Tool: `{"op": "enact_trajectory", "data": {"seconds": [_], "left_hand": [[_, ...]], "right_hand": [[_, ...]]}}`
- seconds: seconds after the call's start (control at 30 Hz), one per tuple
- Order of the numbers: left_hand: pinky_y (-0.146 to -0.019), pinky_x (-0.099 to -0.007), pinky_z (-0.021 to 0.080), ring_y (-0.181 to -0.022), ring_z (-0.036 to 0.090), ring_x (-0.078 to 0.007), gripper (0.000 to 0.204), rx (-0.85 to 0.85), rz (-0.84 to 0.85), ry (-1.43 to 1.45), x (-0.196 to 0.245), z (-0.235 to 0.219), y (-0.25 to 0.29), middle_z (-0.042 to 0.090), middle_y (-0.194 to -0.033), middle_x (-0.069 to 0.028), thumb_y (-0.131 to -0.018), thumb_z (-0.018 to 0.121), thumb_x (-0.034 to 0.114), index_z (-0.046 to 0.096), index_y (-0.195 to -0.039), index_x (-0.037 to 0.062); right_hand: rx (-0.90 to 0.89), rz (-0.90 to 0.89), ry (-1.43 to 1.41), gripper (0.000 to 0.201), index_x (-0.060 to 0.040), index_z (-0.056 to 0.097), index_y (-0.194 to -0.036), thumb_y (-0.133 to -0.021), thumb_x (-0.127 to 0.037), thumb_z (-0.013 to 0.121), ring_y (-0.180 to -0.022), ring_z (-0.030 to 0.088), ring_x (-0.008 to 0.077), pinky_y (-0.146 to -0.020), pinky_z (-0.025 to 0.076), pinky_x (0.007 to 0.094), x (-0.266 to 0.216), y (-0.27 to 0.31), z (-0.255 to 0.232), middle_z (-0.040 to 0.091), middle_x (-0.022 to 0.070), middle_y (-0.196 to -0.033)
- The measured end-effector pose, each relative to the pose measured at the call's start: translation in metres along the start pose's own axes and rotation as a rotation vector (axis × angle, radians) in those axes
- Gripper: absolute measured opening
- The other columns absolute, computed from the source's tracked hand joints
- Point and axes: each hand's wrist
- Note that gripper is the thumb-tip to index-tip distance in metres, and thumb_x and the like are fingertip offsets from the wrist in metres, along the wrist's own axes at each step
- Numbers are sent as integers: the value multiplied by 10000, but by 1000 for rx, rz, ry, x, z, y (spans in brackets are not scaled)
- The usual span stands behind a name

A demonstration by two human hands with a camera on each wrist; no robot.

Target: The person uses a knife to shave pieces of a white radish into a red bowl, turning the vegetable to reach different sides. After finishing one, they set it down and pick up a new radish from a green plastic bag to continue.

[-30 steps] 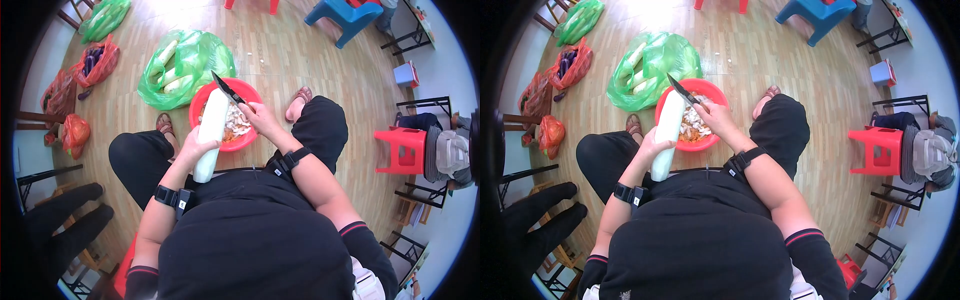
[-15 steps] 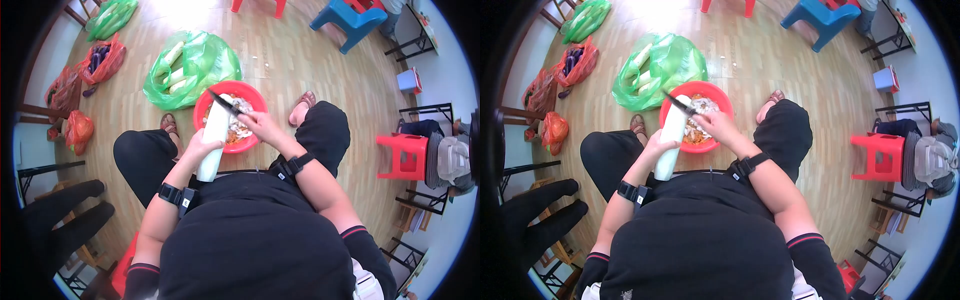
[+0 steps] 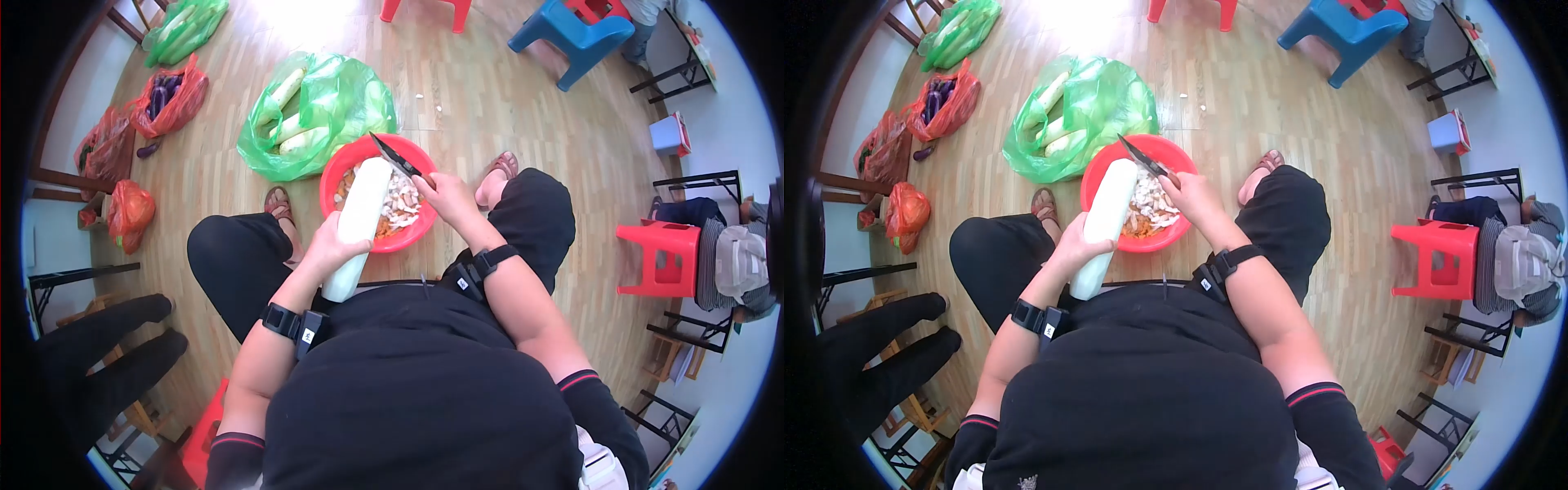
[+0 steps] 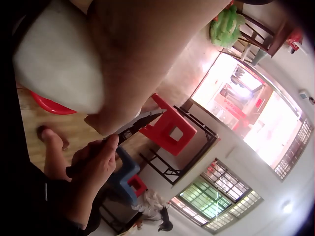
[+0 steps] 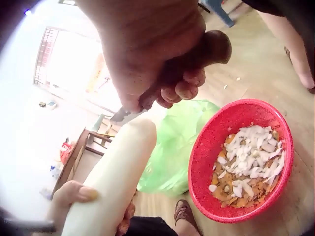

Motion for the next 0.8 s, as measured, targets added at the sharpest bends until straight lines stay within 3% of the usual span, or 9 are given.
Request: {"op": "enact_trajectory", "data": {"seconds": [0.13, 0.2, 0.33, 0.4, 0.47, 0.6, 0.7, 0.73, 0.8], "left_hand": [[-834, -321, 470, -938, 579, -197, 612, 34, 16, -56, -5, 0, -1, 578, -1000, -110, -632, 768, 251, 520, -1118, -26], [-834, -326, 471, -947, 587, -209, 621, 55, -4, -48, -6, 0, -1, 580, -1003, -119, -629, 766, 263, 522, -1122, -26], [-838, -364, 496, -973, 628, -282, 676, 84, -6, -210, 8, -2, 6, 618, -1014, -179, -610, 767, 280, 494, -1149, -23], [-845, -394, 508, -988, 638, -337, 697, 89, 30, -233, 11, -3, 9, 639, -1020, -220, -598, 767, 307, 473, -1146, -6], [-843, -391, 507, -988, 637, -335, 678, 59, -51, -358, 13, -3, 9, 635, -1020, -221, -601, 768, 320, 479, -1123, -4], [-851, -410, 507, -992, 627, -359, 725, 53, -7, -317, 6, -3, 8, 622, -1026, -245, -577, 782, 362, 479, -1113, -20], [-852, -390, 497, -992, 628, -318, 727, 63, 3, -246, 1, -2, 5, 615, -1032, -222, -575, 796, 366, 496, -1111, -25], [-828, -377, 500, -956, 630, -289, 694, 56, 65, -154, -28, 2, -8, 622, -1016, -186, -587, 801, 345, 507, -1102, -18], [-793, -352, 507, -916, 630, -232, 597, 6, 9, 27, -15, 1, -6, 629, -1009, -138, -640, 776, 269, 521, -1102, -11]], "right_hand": [[51, 16, -7, 395, 5, 648, -824, -905, -375, 570, -706, 649, 349, -630, 492, 411, -6, 8, 7, 634, 216, -729], [-13, -149, -140, 393, -10, 651, -823, -897, -390, 579, -676, 639, 343, -607, 486, 407, -12, 15, 10, 627, 199, -703], [-274, -234, 60, 355, -70, 666, -818, -878, -412, 591, -636, 624, 327, -571, 480, 407, -36, 31, 11, 626, 146, -672], [-238, -307, 127, 342, -85, 674, -823, -873, -412, 588, -655, 632, 319, -600, 495, 408, -34, 30, 16, 642, 134, -700], [-204, -173, 132, 342, -78, 676, -831, -875, -404, 583, -674, 638, 321, -623, 504, 411, -33, 24, 9, 648, 140, -718], [71, -81, 98, 340, -58, 677, -829, -883, -382, 585, -684, 641, 335, -637, 502, 420, -12, 8, -6, 643, 174, -722], [109, -52, 25, 334, -52, 674, -823, -891, -366, 586, -685, 641, 340, -636, 499, 422, -7, 13, 0, 637, 183, -721], [135, -62, 20, 334, -52, 674, -823, -891, -366, 586, -685, 641, 340, -636, 499, 422, -12, 16, -1, 637, 183, -721], [74, -129, -11, 331, -48, 670, -817, -896, -360, 592, -646, 630, 335, -605, 492, 407, -24, 25, -2, 631, 178, -703]]}}
Point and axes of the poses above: each hand's wrist, its own y-axis away from the middle knuckle, its own z-axis out of the palm, x = y × z
